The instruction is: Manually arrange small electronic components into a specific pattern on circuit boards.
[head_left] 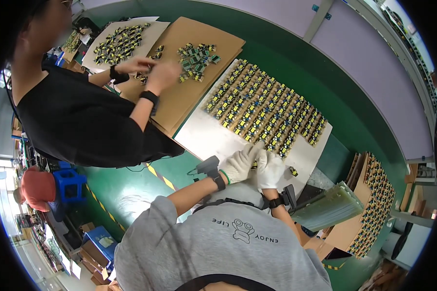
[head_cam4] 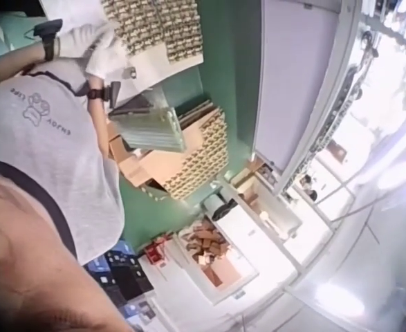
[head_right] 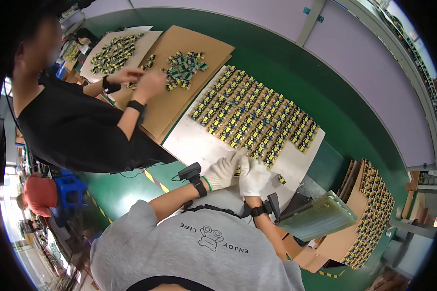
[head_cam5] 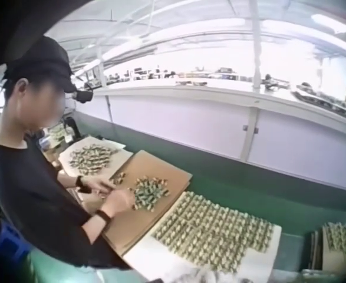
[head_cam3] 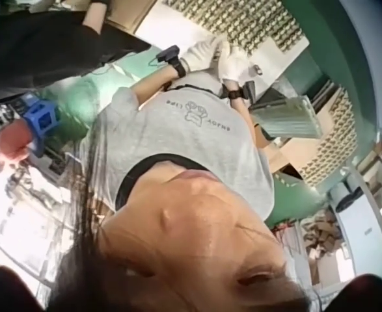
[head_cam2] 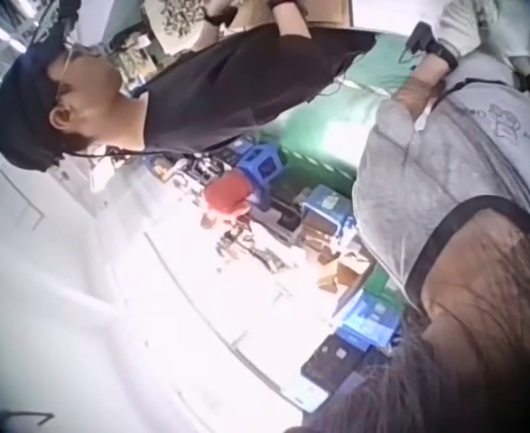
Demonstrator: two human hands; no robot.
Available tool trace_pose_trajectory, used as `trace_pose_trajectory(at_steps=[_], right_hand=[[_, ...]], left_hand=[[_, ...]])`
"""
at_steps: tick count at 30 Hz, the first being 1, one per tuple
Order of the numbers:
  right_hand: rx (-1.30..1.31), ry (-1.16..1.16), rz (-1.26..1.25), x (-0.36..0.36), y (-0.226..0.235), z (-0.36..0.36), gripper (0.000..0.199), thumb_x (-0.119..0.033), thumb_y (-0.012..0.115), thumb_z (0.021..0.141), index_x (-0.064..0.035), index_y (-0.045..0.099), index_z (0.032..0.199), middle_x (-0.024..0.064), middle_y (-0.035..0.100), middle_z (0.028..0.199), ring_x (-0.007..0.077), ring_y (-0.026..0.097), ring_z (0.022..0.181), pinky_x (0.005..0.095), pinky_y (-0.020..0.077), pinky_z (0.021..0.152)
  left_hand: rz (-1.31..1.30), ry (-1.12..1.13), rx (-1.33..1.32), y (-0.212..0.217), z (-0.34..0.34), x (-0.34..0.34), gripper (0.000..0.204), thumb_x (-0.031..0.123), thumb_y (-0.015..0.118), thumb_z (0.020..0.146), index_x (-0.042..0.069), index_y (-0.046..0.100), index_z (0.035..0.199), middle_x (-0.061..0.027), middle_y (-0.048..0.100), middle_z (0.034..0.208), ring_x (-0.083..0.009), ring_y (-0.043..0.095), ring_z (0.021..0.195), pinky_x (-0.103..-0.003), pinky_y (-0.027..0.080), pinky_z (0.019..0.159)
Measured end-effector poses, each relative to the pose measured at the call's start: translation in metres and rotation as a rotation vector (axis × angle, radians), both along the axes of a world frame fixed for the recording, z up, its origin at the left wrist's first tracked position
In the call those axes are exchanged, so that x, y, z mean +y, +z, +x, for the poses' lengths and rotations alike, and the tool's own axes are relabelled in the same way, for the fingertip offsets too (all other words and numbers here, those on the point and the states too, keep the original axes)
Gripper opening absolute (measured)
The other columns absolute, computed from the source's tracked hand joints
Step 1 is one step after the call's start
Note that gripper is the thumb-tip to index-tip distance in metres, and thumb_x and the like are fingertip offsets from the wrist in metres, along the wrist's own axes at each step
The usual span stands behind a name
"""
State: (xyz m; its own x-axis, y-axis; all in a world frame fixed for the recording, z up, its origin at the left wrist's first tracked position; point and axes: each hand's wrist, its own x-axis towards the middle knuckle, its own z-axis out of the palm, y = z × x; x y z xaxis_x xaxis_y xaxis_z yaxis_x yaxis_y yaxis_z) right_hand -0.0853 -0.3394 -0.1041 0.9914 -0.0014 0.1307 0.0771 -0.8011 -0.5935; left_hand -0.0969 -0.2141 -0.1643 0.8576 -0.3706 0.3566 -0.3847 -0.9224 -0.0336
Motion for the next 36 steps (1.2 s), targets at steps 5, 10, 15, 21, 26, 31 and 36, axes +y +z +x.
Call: trace_pose_trajectory(at_steps=[5, 10, 15, 21, 26, 31, 36], right_hand=[[0.411, -0.037, 0.268, -0.007, -0.06, -0.008, 0.041, -0.032, 0.036, 0.096, 0.002, 0.06, 0.097, 0.0224, 0.062, 0.076, 0.0393, 0.059, 0.068, 0.0451, 0.0464, 0.061], [0.036, -0.066, 0.737, 0.002, -0.081, -0.013, 0.045, -0.033, 0.031, 0.098, 0.0014, 0.059, 0.098, 0.0226, 0.062, 0.081, 0.0393, 0.059, 0.07, 0.0445, 0.0463, 0.063], [0.362, -0.039, 0.235, -0.004, -0.043, -0.008, 0.025, -0.021, 0.05, 0.085, -0.0013, 0.061, 0.095, 0.0239, 0.06, 0.088, 0.0375, 0.057, 0.083, 0.0452, 0.0467, 0.068], [-0.027, -0.216, 0.021, -0.03, -0.035, -0.001, 0.025, -0.024, 0.06, 0.081, -0.0038, 0.062, 0.095, 0.0188, 0.059, 0.094, 0.0348, 0.057, 0.084, 0.041, 0.0464, 0.073], [-0.046, -0.428, -0.243, -0.102, -0.032, -0.015, 0.038, -0.033, 0.064, 0.078, -0.0054, 0.058, 0.104, 0.0179, 0.06, 0.096, 0.032, 0.059, 0.087, 0.0387, 0.0463, 0.077], [0.342, -0.072, 0.028, -0.097, -0.038, -0.023, 0.047, -0.036, 0.072, 0.062, -0.0042, 0.055, 0.093, 0.0162, 0.061, 0.081, 0.0343, 0.059, 0.074, 0.0415, 0.048, 0.065], [0.314, -0.106, 0.074, -0.06, -0.031, -0.023, 0.042, -0.032, 0.072, 0.063, -0.0049, 0.054, 0.089, 0.0183, 0.062, 0.079, 0.0347, 0.061, 0.075, 0.0418, 0.0482, 0.066]], left_hand=[[-0.048, -0.111, 0.17, -0.012, -0.011, -0.006, 0.061, 0.014, 0.041, 0.076, -0.016, 0.03, 0.128, -0.0299, 0.044, 0.109, -0.0286, 0.051, 0.073, -0.032, 0.045, 0.06], [-0.24, -0.052, 0.431, -0.007, -0.019, -0.01, 0.068, 0.016, 0.046, 0.075, -0.009, 0.024, 0.134, -0.0334, 0.036, 0.128, -0.0355, 0.053, 0.081, -0.033, 0.047, 0.075], [-0.092, -0.178, 0.41, -0.018, -0.011, 0.009, 0.065, 0.022, 0.045, 0.078, -0.003, 0.028, 0.134, -0.031, 0.035, 0.128, -0.0402, 0.045, 0.104, -0.044, 0.038, 0.093], [-0.39, -0.072, 0.638, 0.029, 0.008, 0.011, 0.09, 0.04, 0.068, 0.068, 0.005, 0.024, 0.138, -0.0226, 0.037, 0.128, -0.0389, 0.035, 0.12, -0.047, 0.027, 0.102], [-0.526, -0.118, 0.222, 0.028, 0.008, 0.016, 0.084, 0.039, 0.075, 0.058, 0.008, 0.04, 0.128, -0.0173, 0.04, 0.125, -0.034, 0.037, 0.117, -0.044, 0.032, 0.098], [-0.402, -0.276, 0.353, 0.034, 0.014, -0.003, 0.057, 0.033, 0.072, 0.059, 0.01, 0.054, 0.108, -0.0107, 0.05, 0.107, -0.0289, 0.046, 0.104, -0.04, 0.037, 0.088], [-0.436, -0.317, 0.246, 0.023, 0.012, 0.002, 0.037, 0.029, 0.068, 0.062, 0.01, 0.059, 0.093, -0.0067, 0.054, 0.09, -0.0258, 0.051, 0.09, -0.038, 0.04, 0.079]])
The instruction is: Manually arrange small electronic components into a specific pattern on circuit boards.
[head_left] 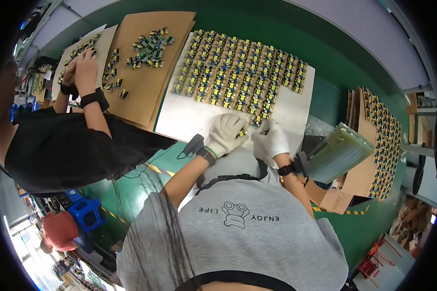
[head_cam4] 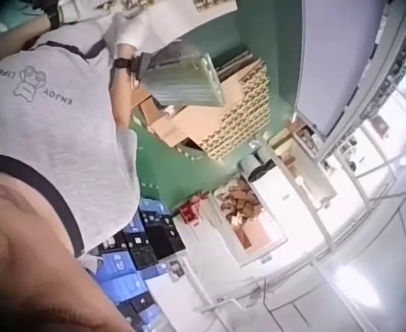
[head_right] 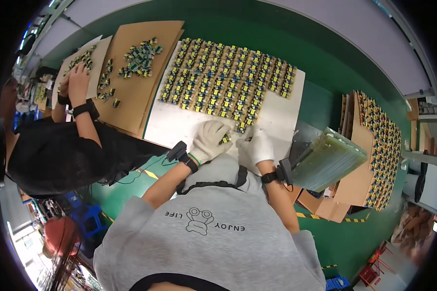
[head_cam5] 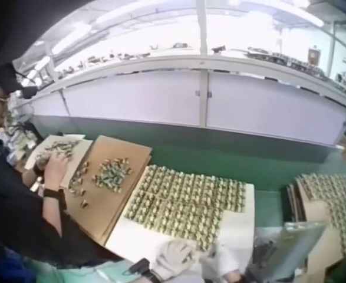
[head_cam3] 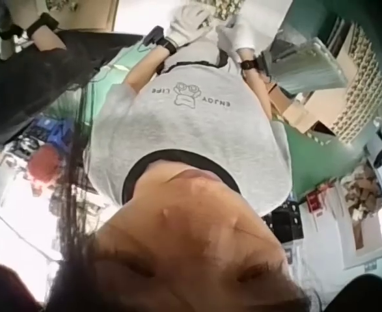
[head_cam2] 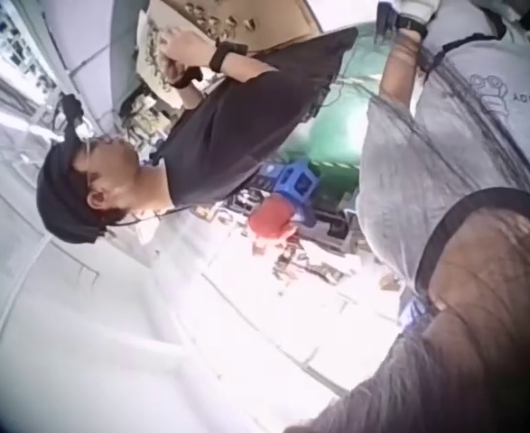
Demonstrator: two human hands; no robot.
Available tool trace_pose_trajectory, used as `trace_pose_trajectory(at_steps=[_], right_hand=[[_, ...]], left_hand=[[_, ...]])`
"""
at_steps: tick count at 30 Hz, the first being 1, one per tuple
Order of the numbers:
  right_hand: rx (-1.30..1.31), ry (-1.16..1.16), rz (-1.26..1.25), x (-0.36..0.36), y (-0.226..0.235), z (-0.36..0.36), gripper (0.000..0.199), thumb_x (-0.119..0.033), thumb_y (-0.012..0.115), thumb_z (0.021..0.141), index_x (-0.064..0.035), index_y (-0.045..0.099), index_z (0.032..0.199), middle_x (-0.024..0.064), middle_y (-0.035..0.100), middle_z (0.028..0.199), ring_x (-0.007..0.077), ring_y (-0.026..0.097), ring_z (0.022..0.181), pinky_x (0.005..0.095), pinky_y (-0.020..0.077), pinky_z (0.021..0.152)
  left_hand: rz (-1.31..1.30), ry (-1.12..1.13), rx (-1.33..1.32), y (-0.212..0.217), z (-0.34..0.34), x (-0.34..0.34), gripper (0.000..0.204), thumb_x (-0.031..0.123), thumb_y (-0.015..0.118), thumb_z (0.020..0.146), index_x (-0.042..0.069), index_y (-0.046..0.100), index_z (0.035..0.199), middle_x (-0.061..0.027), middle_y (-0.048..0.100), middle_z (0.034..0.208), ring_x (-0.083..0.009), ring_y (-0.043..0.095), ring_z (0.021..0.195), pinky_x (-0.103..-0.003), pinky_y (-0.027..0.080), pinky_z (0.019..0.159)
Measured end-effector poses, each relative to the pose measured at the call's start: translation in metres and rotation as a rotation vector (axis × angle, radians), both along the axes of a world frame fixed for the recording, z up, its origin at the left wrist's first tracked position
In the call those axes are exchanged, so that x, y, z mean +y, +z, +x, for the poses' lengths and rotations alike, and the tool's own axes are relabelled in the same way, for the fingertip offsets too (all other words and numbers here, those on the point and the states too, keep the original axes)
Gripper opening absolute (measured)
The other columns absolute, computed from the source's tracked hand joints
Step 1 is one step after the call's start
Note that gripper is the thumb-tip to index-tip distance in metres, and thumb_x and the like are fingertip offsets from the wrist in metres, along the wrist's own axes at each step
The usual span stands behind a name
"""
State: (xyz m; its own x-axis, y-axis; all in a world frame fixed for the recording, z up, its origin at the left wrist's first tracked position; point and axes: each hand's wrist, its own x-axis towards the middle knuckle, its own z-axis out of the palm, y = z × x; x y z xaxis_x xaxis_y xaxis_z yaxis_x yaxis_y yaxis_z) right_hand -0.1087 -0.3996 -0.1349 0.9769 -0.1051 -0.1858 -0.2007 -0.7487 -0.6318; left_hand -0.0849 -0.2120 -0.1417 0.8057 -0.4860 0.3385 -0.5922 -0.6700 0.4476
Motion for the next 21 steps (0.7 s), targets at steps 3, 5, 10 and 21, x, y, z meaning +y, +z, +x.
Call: trace_pose_trajectory(at_steps=[3, 5, 10, 21], right_hand=[[0.075, -0.029, -0.033, 0.015, 0.01, -0.002, 0.035, -0.031, 0.068, 0.068, -0.0063, 0.054, 0.088, 0.0183, 0.061, 0.076, 0.0364, 0.061, 0.074, 0.0425, 0.048, 0.064], [0.062, -0.007, -0.066, 0.018, 0.011, -0.001, 0.038, -0.032, 0.069, 0.069, -0.0079, 0.055, 0.095, 0.0169, 0.062, 0.078, 0.0356, 0.061, 0.074, 0.0414, 0.0482, 0.064], [-0.02, 0.136, 0.054, 0.021, 0.015, 0.007, 0.034, -0.033, 0.067, 0.071, -0.0101, 0.06, 0.094, 0.0152, 0.063, 0.078, 0.0333, 0.061, 0.073, 0.0423, 0.0485, 0.064], [-0.239, 0.643, 0.066, 0.133, -0.032, 0.045, 0.035, -0.031, 0.061, 0.078, -0.0067, 0.06, 0.103, 0.0174, 0.062, 0.083, 0.0296, 0.061, 0.07, 0.0372, 0.0488, 0.063]], left_hand=[[0.026, 0.039, 0.003, -0.006, -0.006, 0.026, 0.037, 0.031, 0.068, 0.063, 0.012, 0.058, 0.093, -0.0056, 0.055, 0.089, -0.025, 0.052, 0.087, -0.038, 0.04, 0.077], [0.076, 0.087, 0.019, -0.009, -0.008, 0.042, 0.039, 0.035, 0.068, 0.065, 0.013, 0.058, 0.095, -0.0054, 0.055, 0.091, -0.0245, 0.052, 0.087, -0.039, 0.039, 0.078], [0.181, 0.291, 0.097, -0.006, -0.007, 0.082, 0.039, 0.034, 0.068, 0.07, 0.013, 0.059, 0.102, -0.0074, 0.054, 0.093, -0.0258, 0.051, 0.089, -0.041, 0.038, 0.079], [0.492, 1.12, 0.242, -0.031, 0.019, 0.132, 0.055, 0.05, 0.057, 0.077, 0.016, 0.051, 0.119, -0.0116, 0.053, 0.104, -0.031, 0.051, 0.097, -0.04, 0.041, 0.082]])
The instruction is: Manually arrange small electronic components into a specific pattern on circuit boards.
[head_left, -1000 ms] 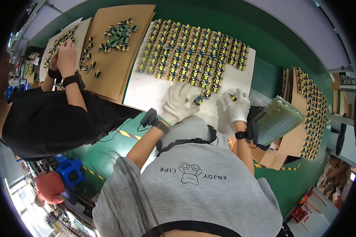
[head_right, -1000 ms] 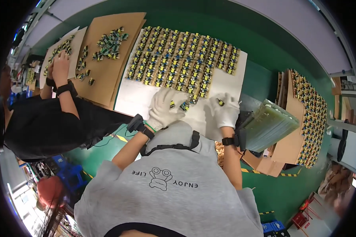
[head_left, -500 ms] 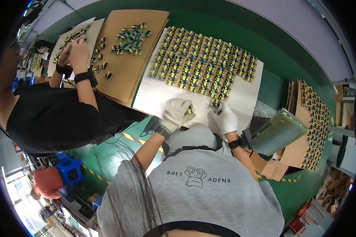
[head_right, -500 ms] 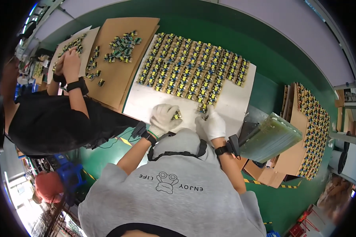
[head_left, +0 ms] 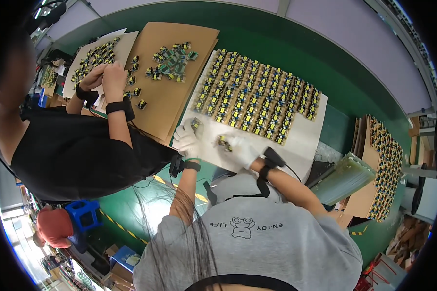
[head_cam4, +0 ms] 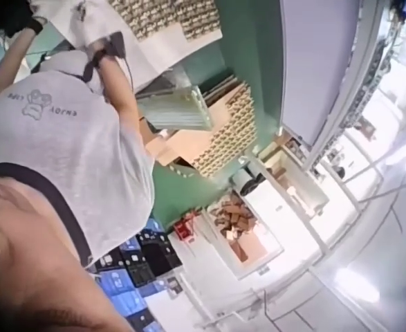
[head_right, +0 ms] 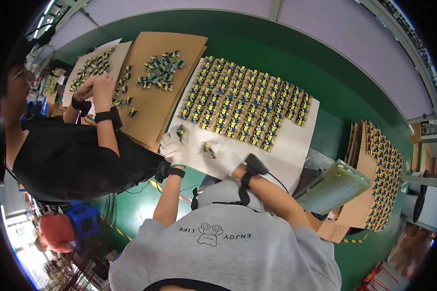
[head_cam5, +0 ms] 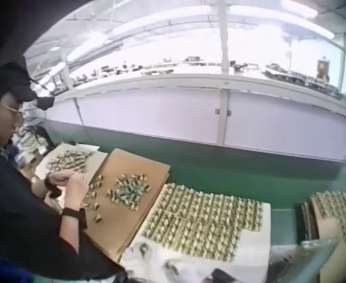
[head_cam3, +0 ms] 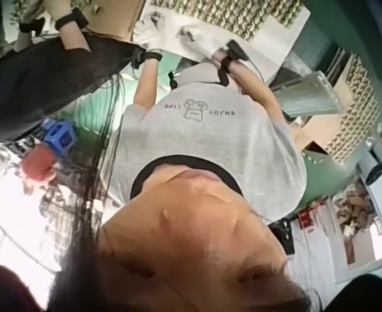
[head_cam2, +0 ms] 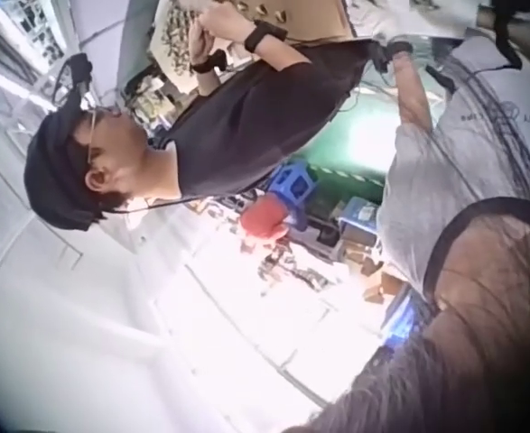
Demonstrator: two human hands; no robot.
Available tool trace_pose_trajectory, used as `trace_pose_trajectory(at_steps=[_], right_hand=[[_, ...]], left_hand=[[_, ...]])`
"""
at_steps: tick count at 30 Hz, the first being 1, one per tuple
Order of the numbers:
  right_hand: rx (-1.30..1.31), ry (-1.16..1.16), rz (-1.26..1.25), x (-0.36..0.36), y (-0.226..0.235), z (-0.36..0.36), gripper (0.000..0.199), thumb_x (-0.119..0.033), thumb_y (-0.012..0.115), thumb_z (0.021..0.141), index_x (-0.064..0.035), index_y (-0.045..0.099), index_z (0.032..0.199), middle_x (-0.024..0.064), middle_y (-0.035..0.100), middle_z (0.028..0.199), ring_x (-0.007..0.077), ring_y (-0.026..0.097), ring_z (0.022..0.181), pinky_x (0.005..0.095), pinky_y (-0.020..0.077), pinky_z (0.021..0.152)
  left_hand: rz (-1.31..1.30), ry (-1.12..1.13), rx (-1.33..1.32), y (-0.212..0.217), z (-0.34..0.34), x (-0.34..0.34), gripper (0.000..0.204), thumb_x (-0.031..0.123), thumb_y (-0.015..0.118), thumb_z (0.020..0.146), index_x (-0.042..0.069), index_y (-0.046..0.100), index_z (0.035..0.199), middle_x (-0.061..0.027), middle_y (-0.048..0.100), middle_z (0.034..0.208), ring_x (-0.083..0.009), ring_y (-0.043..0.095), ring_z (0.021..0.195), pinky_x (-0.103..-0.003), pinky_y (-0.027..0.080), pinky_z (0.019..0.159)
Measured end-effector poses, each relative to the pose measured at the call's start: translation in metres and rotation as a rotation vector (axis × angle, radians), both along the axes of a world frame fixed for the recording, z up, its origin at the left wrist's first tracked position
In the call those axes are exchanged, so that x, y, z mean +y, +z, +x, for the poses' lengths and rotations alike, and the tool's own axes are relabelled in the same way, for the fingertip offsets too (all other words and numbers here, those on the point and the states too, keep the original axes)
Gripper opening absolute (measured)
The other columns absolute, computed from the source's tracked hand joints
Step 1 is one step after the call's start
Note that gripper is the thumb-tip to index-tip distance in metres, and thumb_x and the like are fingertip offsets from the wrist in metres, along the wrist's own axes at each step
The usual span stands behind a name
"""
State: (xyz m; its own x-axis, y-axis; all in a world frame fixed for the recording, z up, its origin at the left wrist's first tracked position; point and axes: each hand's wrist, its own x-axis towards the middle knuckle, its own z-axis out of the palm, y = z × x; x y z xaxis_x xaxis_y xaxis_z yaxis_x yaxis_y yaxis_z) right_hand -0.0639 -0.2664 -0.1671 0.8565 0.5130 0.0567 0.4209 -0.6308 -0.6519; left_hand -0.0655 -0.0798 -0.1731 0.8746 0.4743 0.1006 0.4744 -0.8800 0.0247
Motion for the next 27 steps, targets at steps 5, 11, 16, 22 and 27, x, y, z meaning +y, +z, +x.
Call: trace_pose_trajectory(at_steps=[5, 11, 16, 22, 27], right_hand=[[0.19, -0.013, 0.093, 0.029, 0.0, 0.012, 0.044, -0.029, 0.061, 0.079, -0.0046, 0.054, 0.115, 0.0173, 0.062, 0.085, 0.029, 0.061, 0.073, 0.0364, 0.0484, 0.064], [0.155, -0.341, 0.257, -0.013, 0.062, 0.012, 0.042, -0.031, 0.067, 0.076, -0.003, 0.059, 0.106, 0.0166, 0.063, 0.085, 0.028, 0.062, 0.075, 0.0347, 0.0488, 0.065], [0.133, -1.226, 0.113, -0.129, -0.026, 0.035, 0.051, -0.04, 0.065, 0.08, 0.0043, 0.059, 0.105, 0.0161, 0.064, 0.086, 0.0255, 0.062, 0.066, 0.034, 0.0477, 0.057], [0.614, -1.015, 0.246, -0.146, -0.015, 0.056, 0.068, -0.045, 0.067, 0.077, 0.0107, 0.053, 0.113, 0.0205, 0.063, 0.1, 0.0275, 0.061, 0.089, 0.0345, 0.0462, 0.075], [0.545, -1.109, 0.407, -0.147, -0.025, 0.043, 0.07, -0.046, 0.067, 0.076, 0.0101, 0.053, 0.114, 0.0177, 0.063, 0.1, 0.0261, 0.059, 0.091, 0.0343, 0.0451, 0.078]], left_hand=[[-0.017, -0.129, -0.308, 0.007, 0.006, -0.004, 0.072, 0.052, 0.057, 0.078, 0.009, 0.037, 0.132, -0.0163, 0.053, 0.106, -0.0353, 0.051, 0.096, -0.044, 0.04, 0.083], [-0.089, -0.071, -0.274, 0.003, -0.02, -0.018, 0.081, 0.052, 0.066, 0.069, 0.009, 0.037, 0.131, -0.0137, 0.052, 0.107, -0.0342, 0.051, 0.096, -0.041, 0.041, 0.083], [-0.063, -0.123, -0.266, 0.018, -0.036, -0.04, 0.085, 0.051, 0.069, 0.066, 0.006, 0.036, 0.13, -0.0125, 0.045, 0.121, -0.0325, 0.044, 0.11, -0.043, 0.038, 0.091], [0.041, -0.147, -0.277, 0.008, -0.04, -0.039, 0.085, 0.051, 0.066, 0.068, 0.003, 0.035, 0.131, -0.0141, 0.043, 0.125, -0.0365, 0.041, 0.113, -0.046, 0.035, 0.096], [0.0, -0.219, -0.307, -0.001, -0.046, -0.03, 0.064, 0.038, 0.057, 0.081, 0.004, 0.036, 0.132, -0.0195, 0.039, 0.13, -0.0412, 0.037, 0.117, -0.049, 0.032, 0.097]])
